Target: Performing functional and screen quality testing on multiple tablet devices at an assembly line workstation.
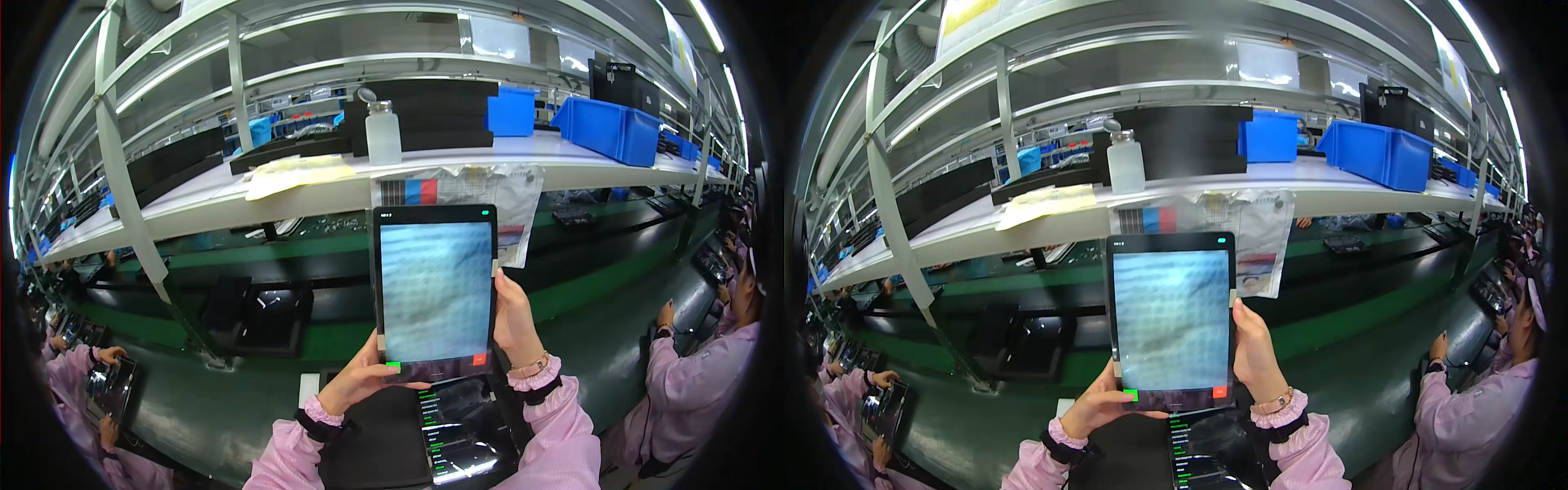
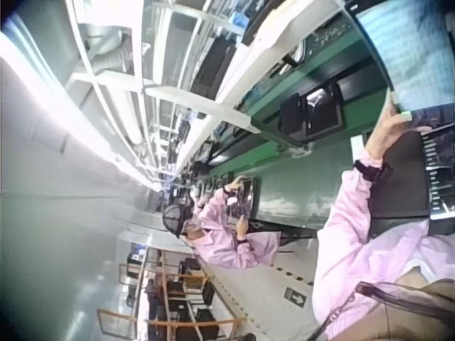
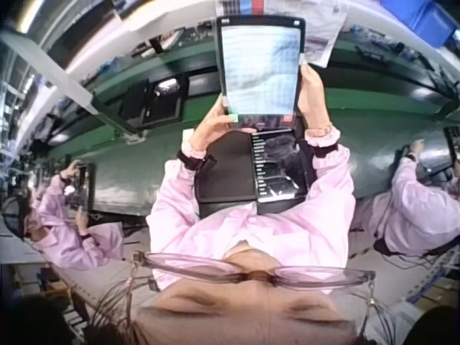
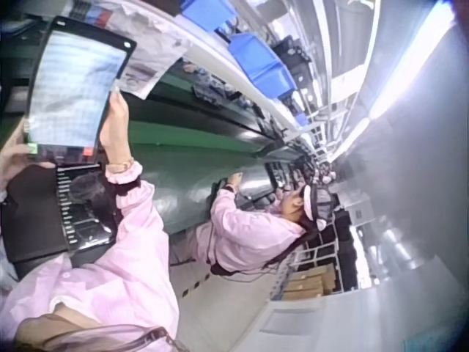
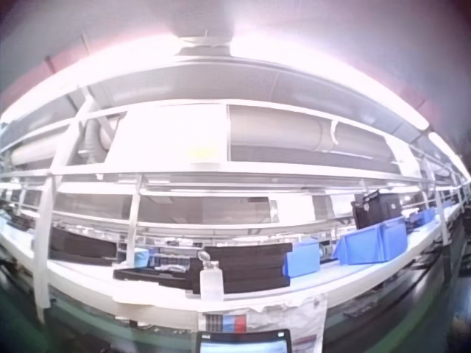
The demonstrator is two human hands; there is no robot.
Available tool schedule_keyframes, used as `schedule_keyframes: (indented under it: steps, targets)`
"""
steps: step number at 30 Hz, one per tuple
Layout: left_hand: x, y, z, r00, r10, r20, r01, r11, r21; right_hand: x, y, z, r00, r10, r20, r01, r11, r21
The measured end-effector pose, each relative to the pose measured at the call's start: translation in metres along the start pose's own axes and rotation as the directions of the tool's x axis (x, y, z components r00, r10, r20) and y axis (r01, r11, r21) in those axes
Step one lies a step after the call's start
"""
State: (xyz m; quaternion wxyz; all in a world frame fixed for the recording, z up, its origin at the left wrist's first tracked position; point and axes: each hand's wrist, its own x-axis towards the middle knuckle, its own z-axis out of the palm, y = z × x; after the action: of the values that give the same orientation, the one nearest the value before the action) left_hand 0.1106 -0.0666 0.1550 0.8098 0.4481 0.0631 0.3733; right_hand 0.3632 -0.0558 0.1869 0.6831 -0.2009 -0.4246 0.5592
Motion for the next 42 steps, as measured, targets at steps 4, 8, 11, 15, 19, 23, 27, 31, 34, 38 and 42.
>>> schedule_keyframes:
  steps: [4,8,11,15,19,23,27,31,34,38,42]
  targets:
    - [0.007,-0.003,-0.008,1.000,0.010,-0.011,-0.010,1.000,-0.029,0.009,0.004,-0.008,1.000,-0.004,0.011,0.004,1.000,0.012]
    - [0.010,-0.003,-0.012,0.999,-0.052,-0.014,0.052,0.999,0.000,0.012,0.006,-0.011,0.998,-0.045,0.053,0.044,0.999,0.026]
    - [0.011,-0.004,-0.013,0.998,-0.055,-0.024,0.055,0.998,-0.009,0.012,0.006,-0.010,0.997,-0.048,0.058,0.047,0.999,0.024]
    - [0.010,-0.005,-0.015,0.999,-0.038,0.016,0.038,0.999,0.003,0.011,0.005,-0.007,1.000,0.005,0.002,-0.005,1.000,0.004]
    - [0.004,-0.003,-0.017,0.998,-0.044,0.033,0.043,0.998,0.035,0.004,0.004,-0.006,1.000,-0.014,0.001,0.014,1.000,0.011]
    - [0.000,0.008,-0.016,1.000,-0.012,0.013,0.007,0.931,0.365,-0.016,0.005,-0.003,0.997,-0.070,-0.015,0.070,0.997,0.029]
    - [0.009,0.012,-0.006,0.983,0.126,-0.133,-0.040,0.854,0.519,-0.042,0.012,0.003,0.997,-0.038,-0.063,0.038,0.999,0.000]
    - [0.015,0.007,0.004,0.954,0.270,-0.127,-0.146,0.794,0.590,-0.065,0.016,0.005,0.990,-0.064,-0.124,0.054,0.996,-0.076]
    - [0.011,0.002,0.010,0.923,0.339,-0.182,-0.161,0.770,0.617,-0.075,0.017,0.004,0.990,-0.055,-0.130,0.048,0.997,-0.057]
    - [0.005,-0.001,0.013,0.914,0.340,-0.222,-0.109,0.733,0.672,-0.084,0.017,0.007,0.985,-0.098,-0.144,0.088,0.993,-0.079]
    - [-0.005,-0.005,0.017,0.925,0.322,-0.202,-0.126,0.762,0.635,-0.088,0.011,0.017,0.977,-0.129,-0.171,0.113,0.989,-0.100]
